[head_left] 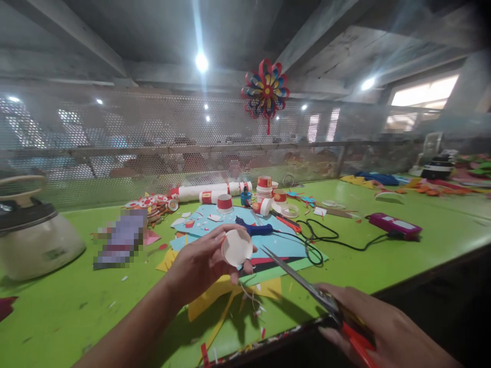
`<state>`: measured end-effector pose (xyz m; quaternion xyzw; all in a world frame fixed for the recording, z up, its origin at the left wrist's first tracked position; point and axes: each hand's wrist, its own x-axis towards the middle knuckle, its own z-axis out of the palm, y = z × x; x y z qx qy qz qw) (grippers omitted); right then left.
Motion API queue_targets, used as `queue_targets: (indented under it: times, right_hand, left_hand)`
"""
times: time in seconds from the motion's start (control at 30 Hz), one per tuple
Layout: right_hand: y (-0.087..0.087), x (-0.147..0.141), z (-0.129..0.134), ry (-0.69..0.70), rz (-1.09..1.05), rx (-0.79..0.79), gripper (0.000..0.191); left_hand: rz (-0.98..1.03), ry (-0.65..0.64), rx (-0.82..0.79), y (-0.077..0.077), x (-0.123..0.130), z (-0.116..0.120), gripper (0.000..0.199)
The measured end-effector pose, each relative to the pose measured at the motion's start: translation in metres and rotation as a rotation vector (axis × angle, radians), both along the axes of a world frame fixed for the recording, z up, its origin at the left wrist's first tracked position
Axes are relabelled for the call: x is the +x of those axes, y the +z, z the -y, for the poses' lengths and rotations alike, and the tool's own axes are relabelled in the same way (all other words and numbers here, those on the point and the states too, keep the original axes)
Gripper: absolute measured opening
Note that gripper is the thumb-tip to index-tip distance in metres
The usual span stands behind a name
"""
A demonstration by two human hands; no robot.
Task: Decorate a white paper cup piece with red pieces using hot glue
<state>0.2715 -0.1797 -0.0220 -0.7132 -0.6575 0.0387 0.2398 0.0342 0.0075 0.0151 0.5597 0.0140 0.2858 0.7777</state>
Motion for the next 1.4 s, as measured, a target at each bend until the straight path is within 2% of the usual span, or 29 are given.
queue_targets:
  times: [0.17,0.27,0.37,0.67,0.83,0.93,1.03,1.13,1.23,1.33,1.4]
  right_hand:
    - [0.012,0.008,-0.025,-0.032,0.027,-0.038,0.048]
    - [0.021,0.007,-0.041,0.002,0.013,-0.069,0.044]
    - [0.023,0.005,-0.054,0.022,0.003,-0.086,0.044]
    - [0.001,0.012,-0.077,-0.045,0.15,-0.119,0.05]
    - [-0.005,0.012,-0.077,-0.009,0.217,-0.088,0.043]
    - [-0.01,0.014,-0.077,0.004,0.319,-0.039,0.039]
    - [-0.012,0.015,-0.075,0.045,0.43,0.079,0.032]
    - [-0.006,0.009,-0.066,0.126,0.432,0.248,0.027]
    - [0.008,-0.004,-0.057,0.208,0.271,0.31,0.021]
    - [0.027,-0.02,-0.061,0.205,0.086,0.273,0.041]
    - [0.04,-0.031,-0.07,0.197,-0.052,0.302,0.043]
  left_hand:
    - [-0.017,0.071,-0.108,0.003,0.001,0.001,0.031]
    - [-0.041,0.11,-0.158,0.005,0.0,0.0,0.034]
    - [-0.031,0.096,-0.208,0.004,0.0,-0.003,0.035]
    - [0.005,0.088,-0.293,0.001,-0.001,-0.01,0.038]
    - [0.013,0.035,-0.294,0.001,-0.002,-0.01,0.036]
    - [0.015,0.047,-0.287,0.001,-0.003,-0.011,0.035]
    - [0.006,0.101,-0.31,0.0,-0.003,-0.013,0.033]
    - [0.017,0.134,-0.325,0.0,-0.002,-0.015,0.028]
    - [0.017,0.138,-0.338,-0.001,-0.002,-0.015,0.025]
    - [0.015,0.116,-0.333,-0.002,-0.002,-0.015,0.023]
    - [0.017,0.107,-0.309,-0.004,-0.001,-0.016,0.024]
